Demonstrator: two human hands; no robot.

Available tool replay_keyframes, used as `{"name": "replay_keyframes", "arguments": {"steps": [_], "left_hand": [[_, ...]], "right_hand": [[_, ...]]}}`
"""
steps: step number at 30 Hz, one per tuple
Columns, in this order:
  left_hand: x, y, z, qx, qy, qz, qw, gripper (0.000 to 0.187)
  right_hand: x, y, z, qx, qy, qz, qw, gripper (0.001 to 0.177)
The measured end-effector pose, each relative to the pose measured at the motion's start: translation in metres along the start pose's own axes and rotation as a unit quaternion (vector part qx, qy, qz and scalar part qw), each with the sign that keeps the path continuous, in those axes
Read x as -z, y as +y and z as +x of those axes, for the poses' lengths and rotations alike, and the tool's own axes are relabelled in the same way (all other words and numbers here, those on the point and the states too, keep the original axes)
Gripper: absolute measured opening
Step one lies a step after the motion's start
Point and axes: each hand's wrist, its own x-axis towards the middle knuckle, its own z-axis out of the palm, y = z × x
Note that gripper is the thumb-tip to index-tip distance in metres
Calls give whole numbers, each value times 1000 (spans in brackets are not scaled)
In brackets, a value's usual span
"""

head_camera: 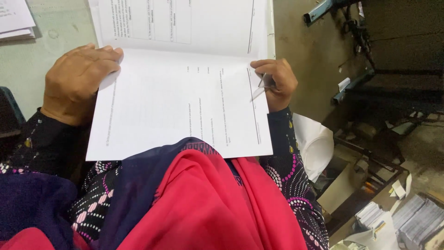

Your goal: The person repeatedly folds a stack of printed papers in half along a central crease. They hold the papers with both hands, align the edges, and press the fold flat. The folded papers remain in the person's hands throughout the clip.

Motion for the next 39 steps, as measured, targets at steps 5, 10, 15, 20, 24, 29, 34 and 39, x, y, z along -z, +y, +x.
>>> {"name": "replay_keyframes", "arguments": {"steps": [5,10,15,20,24,29,34,39], "left_hand": [[-4,-3,-2,5,6,-20,1000,9],[-3,-6,-1,-10,36,-24,999,9],[-4,-1,5,10,42,7,999,13],[-9,-4,7,3,51,22,998,21],[-16,-10,5,12,61,16,998,24],[-22,-14,4,24,84,22,996,26],[-24,-18,3,16,96,14,995,18],[-31,-21,2,46,79,69,993,18]], "right_hand": [[2,-3,2,-11,-8,18,1000,6],[1,1,-1,-33,-46,101,993,31],[0,6,-10,-72,-20,125,989,17],[1,20,-15,-82,-27,178,980,12],[5,22,-14,-124,-35,173,976,14],[2,28,-20,-129,-22,206,970,19],[-6,-21,5,-189,37,138,972,24],[-9,-18,3,-190,53,99,975,27]]}}
